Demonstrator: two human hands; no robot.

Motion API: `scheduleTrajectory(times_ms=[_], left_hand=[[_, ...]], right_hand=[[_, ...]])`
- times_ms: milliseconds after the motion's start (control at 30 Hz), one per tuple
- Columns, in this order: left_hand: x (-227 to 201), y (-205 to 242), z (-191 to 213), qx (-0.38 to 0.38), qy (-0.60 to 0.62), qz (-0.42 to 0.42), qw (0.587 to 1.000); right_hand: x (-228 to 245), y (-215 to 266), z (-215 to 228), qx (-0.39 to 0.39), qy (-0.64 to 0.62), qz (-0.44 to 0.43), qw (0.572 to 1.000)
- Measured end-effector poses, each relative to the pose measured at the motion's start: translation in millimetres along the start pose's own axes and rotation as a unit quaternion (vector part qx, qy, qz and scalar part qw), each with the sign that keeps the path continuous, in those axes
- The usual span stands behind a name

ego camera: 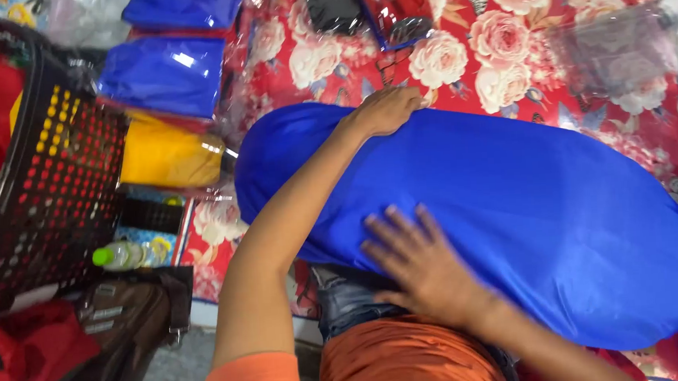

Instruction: Fitting a blue fabric protective cover onto a motorcycle seat and preparing it for packaging.

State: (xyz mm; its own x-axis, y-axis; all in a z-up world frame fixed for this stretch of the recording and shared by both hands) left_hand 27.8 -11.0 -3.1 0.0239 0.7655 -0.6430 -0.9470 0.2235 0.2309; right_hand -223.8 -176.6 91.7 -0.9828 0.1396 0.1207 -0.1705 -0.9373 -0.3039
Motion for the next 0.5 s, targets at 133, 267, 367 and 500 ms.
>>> scheduleTrajectory(times_ms=[133, 267, 367, 500], left_hand=[[-2, -3, 1, 0.009, 0.007, -0.002, 1.0], [6, -11, -12, 0.014, -0.008, -0.004, 1.0], [20, -25, -22, 0.006, -0.022, -0.024, 0.999], [43, -38, -38, -0.021, 0.015, -0.1, 0.995]], right_hand=[[22, 6, -22, -0.013, 0.054, 0.022, 0.998], [34, 3, 11, -0.087, -0.015, 0.062, 0.994], [59, 2, 7, -0.071, -0.082, 0.117, 0.987], [65, -2, 6, -0.11, -0.078, 0.113, 0.984]])
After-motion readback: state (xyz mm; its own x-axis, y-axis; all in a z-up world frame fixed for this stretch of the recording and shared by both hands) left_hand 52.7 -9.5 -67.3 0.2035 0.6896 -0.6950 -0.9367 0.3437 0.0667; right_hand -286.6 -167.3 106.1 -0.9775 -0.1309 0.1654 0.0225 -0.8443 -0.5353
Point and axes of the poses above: each hand's wrist, its own y-axis away from the middle knuckle, its own z-axis out of the back of the hand, x = y × z, the point moved 3 cm from there along -y, towards the middle knuckle, and after that the axes turned 11 degrees about z, right-handed, at the moved point
